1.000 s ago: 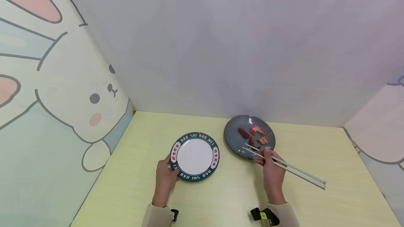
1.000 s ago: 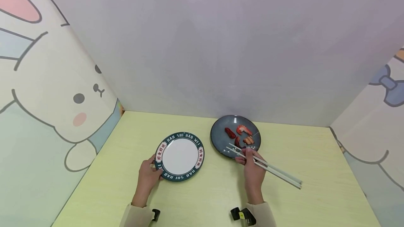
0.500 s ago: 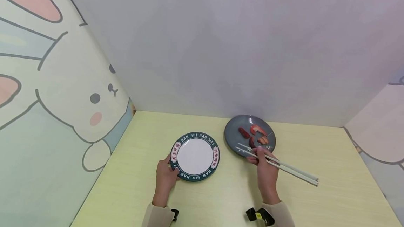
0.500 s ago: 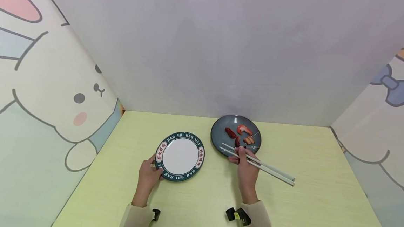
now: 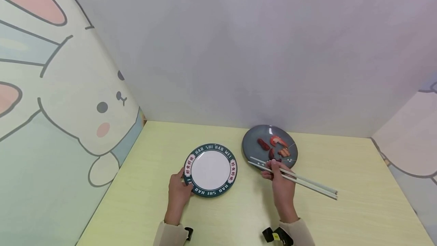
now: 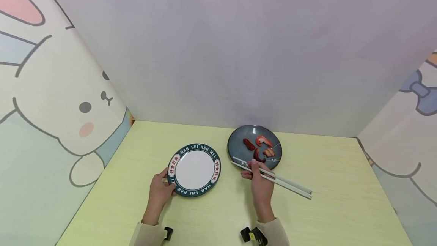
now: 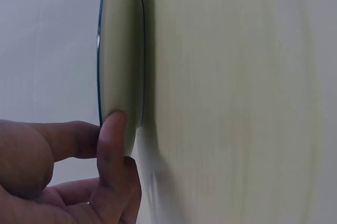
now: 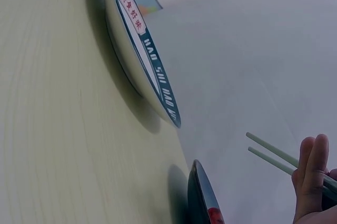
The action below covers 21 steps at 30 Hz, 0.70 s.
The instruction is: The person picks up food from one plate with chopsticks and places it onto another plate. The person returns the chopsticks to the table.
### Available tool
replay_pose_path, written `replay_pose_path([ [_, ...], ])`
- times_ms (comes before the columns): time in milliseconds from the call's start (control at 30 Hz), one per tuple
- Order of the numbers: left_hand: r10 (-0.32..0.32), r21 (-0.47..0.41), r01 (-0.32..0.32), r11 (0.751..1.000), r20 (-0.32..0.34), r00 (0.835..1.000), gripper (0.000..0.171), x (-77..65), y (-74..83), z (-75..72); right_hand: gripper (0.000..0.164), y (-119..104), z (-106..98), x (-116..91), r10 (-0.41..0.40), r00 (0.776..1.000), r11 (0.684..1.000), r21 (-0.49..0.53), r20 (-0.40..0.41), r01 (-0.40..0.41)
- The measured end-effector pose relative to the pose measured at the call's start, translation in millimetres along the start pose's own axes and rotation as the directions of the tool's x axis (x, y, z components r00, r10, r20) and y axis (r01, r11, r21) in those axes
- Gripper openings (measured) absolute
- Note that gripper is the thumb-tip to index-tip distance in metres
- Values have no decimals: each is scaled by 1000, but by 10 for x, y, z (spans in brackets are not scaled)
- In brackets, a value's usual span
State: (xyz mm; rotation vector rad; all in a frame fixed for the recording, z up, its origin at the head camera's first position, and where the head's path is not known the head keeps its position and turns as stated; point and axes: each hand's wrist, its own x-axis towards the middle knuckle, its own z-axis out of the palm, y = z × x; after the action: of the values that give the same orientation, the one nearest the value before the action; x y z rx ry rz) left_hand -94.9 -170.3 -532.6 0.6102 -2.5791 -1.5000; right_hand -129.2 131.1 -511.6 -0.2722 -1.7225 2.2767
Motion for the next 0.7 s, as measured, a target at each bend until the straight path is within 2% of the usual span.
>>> replay_pose_path([
  [200, -2, -1, 2, 1000, 4, 1000, 74, 9, -14, 1, 30, 14, 8, -12, 5, 1000, 1000, -3, 0, -5],
  [433, -1, 0, 1, 1000, 6, 1000, 74, 0, 7, -12, 35, 55, -7, -10, 0, 1000, 1000, -20, 10, 0],
  [700, -6, 10, 6, 1000, 8, 1000, 74, -1, 5, -9, 34, 79, -17, -23, 67, 998, 995, -68, 13, -66],
])
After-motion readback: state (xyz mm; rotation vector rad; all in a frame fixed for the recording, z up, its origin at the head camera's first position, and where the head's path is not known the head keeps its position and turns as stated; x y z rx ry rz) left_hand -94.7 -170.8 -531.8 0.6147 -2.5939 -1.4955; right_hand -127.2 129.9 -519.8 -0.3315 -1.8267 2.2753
